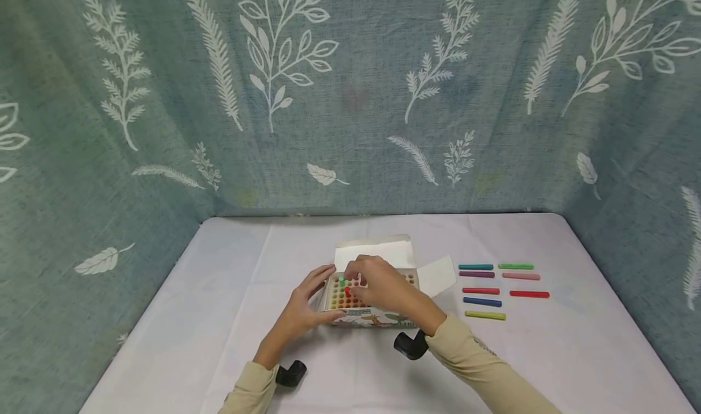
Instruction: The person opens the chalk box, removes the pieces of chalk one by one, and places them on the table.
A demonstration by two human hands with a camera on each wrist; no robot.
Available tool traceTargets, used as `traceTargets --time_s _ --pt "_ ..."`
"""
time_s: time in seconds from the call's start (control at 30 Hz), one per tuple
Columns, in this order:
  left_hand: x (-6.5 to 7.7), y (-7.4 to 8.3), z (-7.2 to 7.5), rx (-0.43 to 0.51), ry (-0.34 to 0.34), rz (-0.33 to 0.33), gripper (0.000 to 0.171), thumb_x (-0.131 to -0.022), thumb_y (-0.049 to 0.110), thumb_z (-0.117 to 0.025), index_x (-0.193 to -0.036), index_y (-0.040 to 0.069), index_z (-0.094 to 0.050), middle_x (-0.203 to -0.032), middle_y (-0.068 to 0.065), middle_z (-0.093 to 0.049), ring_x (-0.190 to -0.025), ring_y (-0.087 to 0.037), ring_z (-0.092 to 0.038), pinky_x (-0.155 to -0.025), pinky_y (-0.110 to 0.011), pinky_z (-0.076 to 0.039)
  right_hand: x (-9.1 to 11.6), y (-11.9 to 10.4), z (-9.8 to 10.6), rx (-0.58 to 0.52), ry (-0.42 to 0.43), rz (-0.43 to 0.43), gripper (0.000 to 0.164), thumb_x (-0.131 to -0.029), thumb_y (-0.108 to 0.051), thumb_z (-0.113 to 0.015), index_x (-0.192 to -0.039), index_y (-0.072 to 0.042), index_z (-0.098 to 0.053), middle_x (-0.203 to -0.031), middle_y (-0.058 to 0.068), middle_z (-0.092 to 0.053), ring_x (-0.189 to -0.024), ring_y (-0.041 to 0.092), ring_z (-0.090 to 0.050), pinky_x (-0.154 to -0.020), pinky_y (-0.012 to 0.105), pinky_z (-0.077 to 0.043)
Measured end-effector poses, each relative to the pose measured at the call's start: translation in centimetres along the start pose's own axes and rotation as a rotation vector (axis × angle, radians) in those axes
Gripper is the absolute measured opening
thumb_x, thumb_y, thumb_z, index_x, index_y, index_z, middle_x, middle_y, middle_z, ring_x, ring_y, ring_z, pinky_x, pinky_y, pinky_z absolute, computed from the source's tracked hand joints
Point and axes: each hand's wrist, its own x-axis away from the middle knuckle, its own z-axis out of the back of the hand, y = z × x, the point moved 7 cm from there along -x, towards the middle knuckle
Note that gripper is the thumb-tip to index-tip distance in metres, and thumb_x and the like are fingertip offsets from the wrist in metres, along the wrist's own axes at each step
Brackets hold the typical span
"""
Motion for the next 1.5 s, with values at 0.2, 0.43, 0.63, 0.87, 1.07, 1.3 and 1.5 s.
traceTargets --time_s 0.2,0.43,0.63,0.87,1.07,1.3,1.5 --pt "0.3 2.7 0.3 0.041 -0.005 -0.023 0.084 -0.072 0.017 -0.084 -0.143 0.004 -0.041 -0.148 -0.015 -0.034 -0.136 -0.029 -0.030 -0.106 -0.052 -0.031 -0.7 0.1 -1.8 0.115 -0.036 -0.004 0.019 -0.083 -0.001 -0.069 -0.103 -0.003 -0.067 -0.095 0.008 -0.062 -0.072 0.014 -0.057 -0.060 0.023 -0.049" --pt "0.5 3.8 0.7 0.039 -0.023 -0.004 0.082 -0.074 0.015 -0.083 -0.142 -0.001 -0.040 -0.148 -0.019 -0.032 -0.137 -0.034 -0.028 -0.106 -0.052 -0.032 -1.3 0.0 -3.1 0.231 -0.054 0.018 0.018 -0.082 0.002 -0.068 -0.098 -0.004 -0.068 -0.086 0.006 -0.058 -0.064 0.010 -0.053 -0.053 0.019 -0.044" --pt "0.5 3.7 0.8 0.038 -0.028 -0.003 0.083 -0.074 0.018 -0.083 -0.143 0.003 -0.040 -0.149 -0.016 -0.032 -0.137 -0.030 -0.029 -0.107 -0.051 -0.031 -1.4 0.2 -3.3 0.221 -0.048 0.029 0.013 -0.082 0.005 -0.066 -0.090 -0.005 -0.068 -0.080 0.003 -0.057 -0.063 0.009 -0.052 -0.053 0.019 -0.044" --pt "0.6 3.7 0.8 0.039 -0.015 -0.006 0.083 -0.073 0.017 -0.083 -0.143 0.003 -0.040 -0.149 -0.015 -0.033 -0.137 -0.030 -0.030 -0.106 -0.052 -0.032 -1.7 0.3 -3.3 0.200 -0.031 0.049 0.014 -0.083 0.005 -0.064 -0.083 -0.007 -0.068 -0.073 -0.003 -0.057 -0.060 0.005 -0.053 -0.053 0.017 -0.044" --pt "0.5 3.8 0.8 0.032 -0.007 -0.019 0.083 -0.072 0.016 -0.084 -0.142 0.003 -0.041 -0.147 -0.016 -0.034 -0.136 -0.031 -0.031 -0.106 -0.051 -0.032 -2.0 0.2 -3.0 0.228 0.010 0.075 0.020 -0.079 0.009 -0.063 -0.075 -0.009 -0.070 -0.066 -0.004 -0.058 -0.056 0.005 -0.052 -0.049 0.018 -0.041" --pt "0.2 1.1 0.3 0.017 0.017 -0.026 0.086 -0.070 0.022 -0.086 -0.143 0.009 -0.042 -0.148 -0.006 -0.035 -0.136 -0.023 -0.031 -0.106 -0.049 -0.033 -2.3 -0.3 -1.9 0.182 0.027 0.069 0.020 -0.076 0.013 -0.063 -0.079 -0.004 -0.072 -0.073 0.003 -0.063 -0.058 0.009 -0.053 -0.051 0.020 -0.042" --pt "0.2 0.6 0.2 0.012 0.013 -0.021 0.087 -0.070 0.030 -0.085 -0.144 0.012 -0.041 -0.148 -0.003 -0.035 -0.136 -0.020 -0.030 -0.106 -0.048 -0.033 -2.3 -1.0 0.0 0.119 0.060 0.073 0.015 -0.077 0.011 -0.068 -0.085 -0.001 -0.073 -0.081 0.008 -0.067 -0.066 0.014 -0.060 -0.057 0.021 -0.049"
